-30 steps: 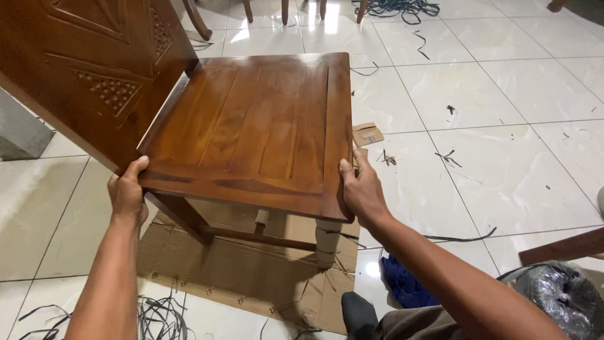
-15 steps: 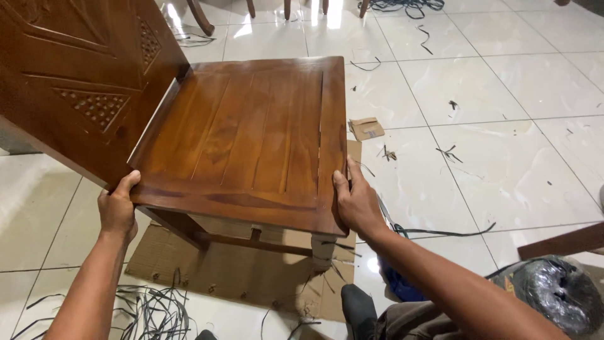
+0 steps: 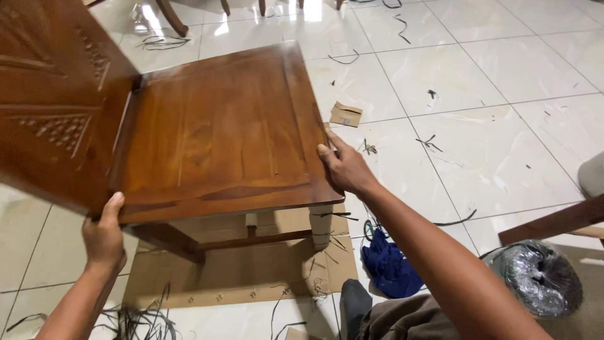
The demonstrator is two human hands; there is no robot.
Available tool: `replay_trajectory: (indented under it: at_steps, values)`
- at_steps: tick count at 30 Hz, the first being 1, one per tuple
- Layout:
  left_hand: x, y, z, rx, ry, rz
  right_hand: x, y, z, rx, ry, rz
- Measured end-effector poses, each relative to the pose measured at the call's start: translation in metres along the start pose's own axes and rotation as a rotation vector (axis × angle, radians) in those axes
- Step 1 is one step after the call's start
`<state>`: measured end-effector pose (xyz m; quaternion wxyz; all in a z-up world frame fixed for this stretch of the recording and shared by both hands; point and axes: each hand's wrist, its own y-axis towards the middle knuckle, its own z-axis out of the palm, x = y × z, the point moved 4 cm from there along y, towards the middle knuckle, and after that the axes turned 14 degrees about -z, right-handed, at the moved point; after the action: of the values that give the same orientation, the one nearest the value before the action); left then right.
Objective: Wrapping and tying black plastic strips around the rungs of a wooden chair
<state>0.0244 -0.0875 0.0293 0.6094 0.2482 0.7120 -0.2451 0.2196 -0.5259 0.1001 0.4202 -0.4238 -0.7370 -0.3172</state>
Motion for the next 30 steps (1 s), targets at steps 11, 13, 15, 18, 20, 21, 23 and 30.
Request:
replay_trajectory:
  at_steps: [11,13,15,18,20,21,23,30]
  values:
    - [-0.017,-0.094,0.007,-0.025,0.243,-0.45,-0.025,0.002,-0.005,0.02,-0.054,-0.11]
    - [-0.016,-0.12,0.021,-0.015,0.263,-0.582,-0.023,0.0,-0.01,0.033,-0.046,-0.11]
    - [0.015,-0.141,0.04,0.262,0.476,-0.843,-0.021,-0.005,-0.016,0.103,0.035,-0.068]
    - [0.009,-0.168,0.087,0.8,0.836,-0.619,-0.024,-0.01,-0.025,0.141,0.09,-0.015]
    - [0.021,-0.157,0.108,0.815,0.906,-0.521,-0.042,-0.011,-0.028,0.144,0.07,0.018]
    - [0.026,-0.152,0.118,0.821,0.97,-0.425,-0.052,-0.012,-0.029,0.155,0.052,0.049]
    - [0.056,-0.137,0.134,0.826,0.981,-0.349,-0.084,-0.011,-0.029,0.206,-0.055,0.063]
    - [0.274,-0.079,0.217,1.082,1.422,-0.101,-0.17,-0.011,-0.039,0.431,-0.564,0.079]
